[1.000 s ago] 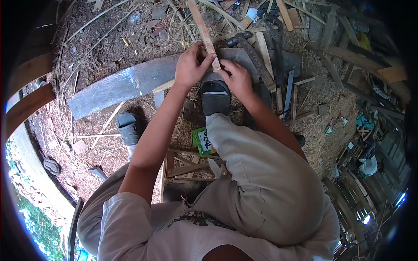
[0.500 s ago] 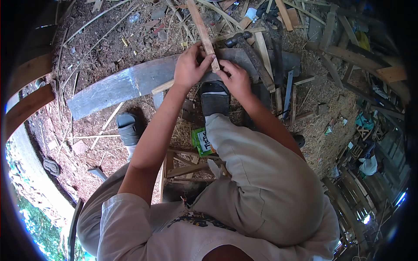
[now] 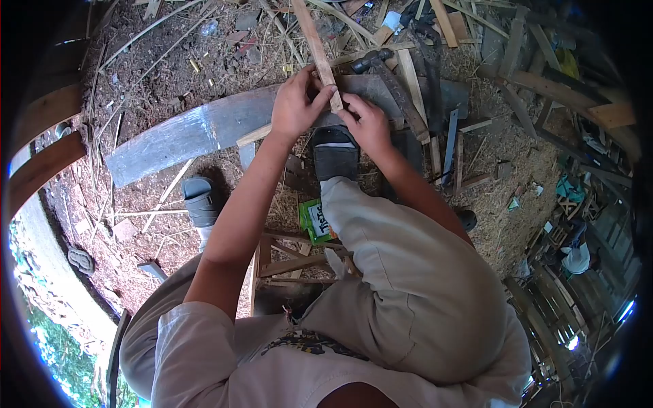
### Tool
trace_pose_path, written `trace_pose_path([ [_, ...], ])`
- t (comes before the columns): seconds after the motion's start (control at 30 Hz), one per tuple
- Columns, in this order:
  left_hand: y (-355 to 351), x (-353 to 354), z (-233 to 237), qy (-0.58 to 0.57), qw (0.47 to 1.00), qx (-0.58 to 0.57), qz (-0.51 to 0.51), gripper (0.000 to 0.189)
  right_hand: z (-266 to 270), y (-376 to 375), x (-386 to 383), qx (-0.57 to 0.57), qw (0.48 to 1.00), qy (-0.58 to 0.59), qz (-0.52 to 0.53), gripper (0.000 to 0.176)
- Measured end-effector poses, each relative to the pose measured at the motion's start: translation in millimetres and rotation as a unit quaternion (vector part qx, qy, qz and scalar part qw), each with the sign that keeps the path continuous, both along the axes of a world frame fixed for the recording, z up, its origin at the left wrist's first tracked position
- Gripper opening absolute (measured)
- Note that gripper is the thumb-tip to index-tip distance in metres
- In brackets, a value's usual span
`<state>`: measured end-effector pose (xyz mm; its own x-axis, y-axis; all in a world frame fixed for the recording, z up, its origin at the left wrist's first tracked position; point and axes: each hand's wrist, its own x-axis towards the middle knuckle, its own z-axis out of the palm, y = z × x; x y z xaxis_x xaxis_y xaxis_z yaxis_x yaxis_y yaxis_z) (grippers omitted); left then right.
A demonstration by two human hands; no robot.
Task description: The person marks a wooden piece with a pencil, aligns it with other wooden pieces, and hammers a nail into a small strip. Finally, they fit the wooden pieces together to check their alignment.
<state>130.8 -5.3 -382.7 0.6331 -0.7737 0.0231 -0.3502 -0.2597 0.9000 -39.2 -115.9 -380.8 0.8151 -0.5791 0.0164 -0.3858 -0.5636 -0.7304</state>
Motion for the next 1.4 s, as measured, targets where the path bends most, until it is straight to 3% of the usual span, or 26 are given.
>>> trace_pose_path([
  [0.2, -0.3, -0.4, -2.1, 0.000, 1.000, -0.001, 0.002, 0.055, 3.4, 1.9, -1.4, 0.002, 1.000, 0.003, 0.000, 0.039],
  [0.27, -0.2, -0.1, -1.3, -0.006, 1.000, 0.001, 0.005, 0.055, 6.8, 3.5, -5.3, 0.120, 0.992, -0.014, -0.039, 0.043],
  [0.4, 0.2, -1.0, 1.6, 0.003, 1.000, 0.014, 0.010, 0.056, -11.6, -3.8, -32.6, 0.216, 0.966, -0.081, -0.116, 0.047],
  [0.5, -0.6, -1.4, 1.7, 0.013, 1.000, 0.012, 0.008, 0.056, 2.4, -5.4, -43.2, 0.160, 0.980, -0.029, -0.113, 0.047],
  [0.57, -0.9, -0.8, -3.5, -0.005, 1.000, -0.018, 0.012, 0.059, 26.6, -8.3, -29.8, -0.009, 0.999, -0.021, -0.025, 0.047],
  [0.67, -1.0, -1.8, -2.5, 0.001, 1.000, -0.012, 0.015, 0.058, 27.5, -18.9, -6.6, -0.098, 0.991, -0.073, 0.048, 0.044],
  [0.87, -0.8, -1.0, 2.4, 0.001, 1.000, 0.025, 0.010, 0.056, 10.5, -41.1, 13.5, -0.076, 0.986, -0.061, 0.132, 0.039],
  [1.4, -0.5, -2.4, -1.5, 0.027, 0.999, 0.019, 0.007, 0.058, -0.6, -46.7, 14.4, -0.065, 0.984, -0.072, 0.148, 0.036],
])
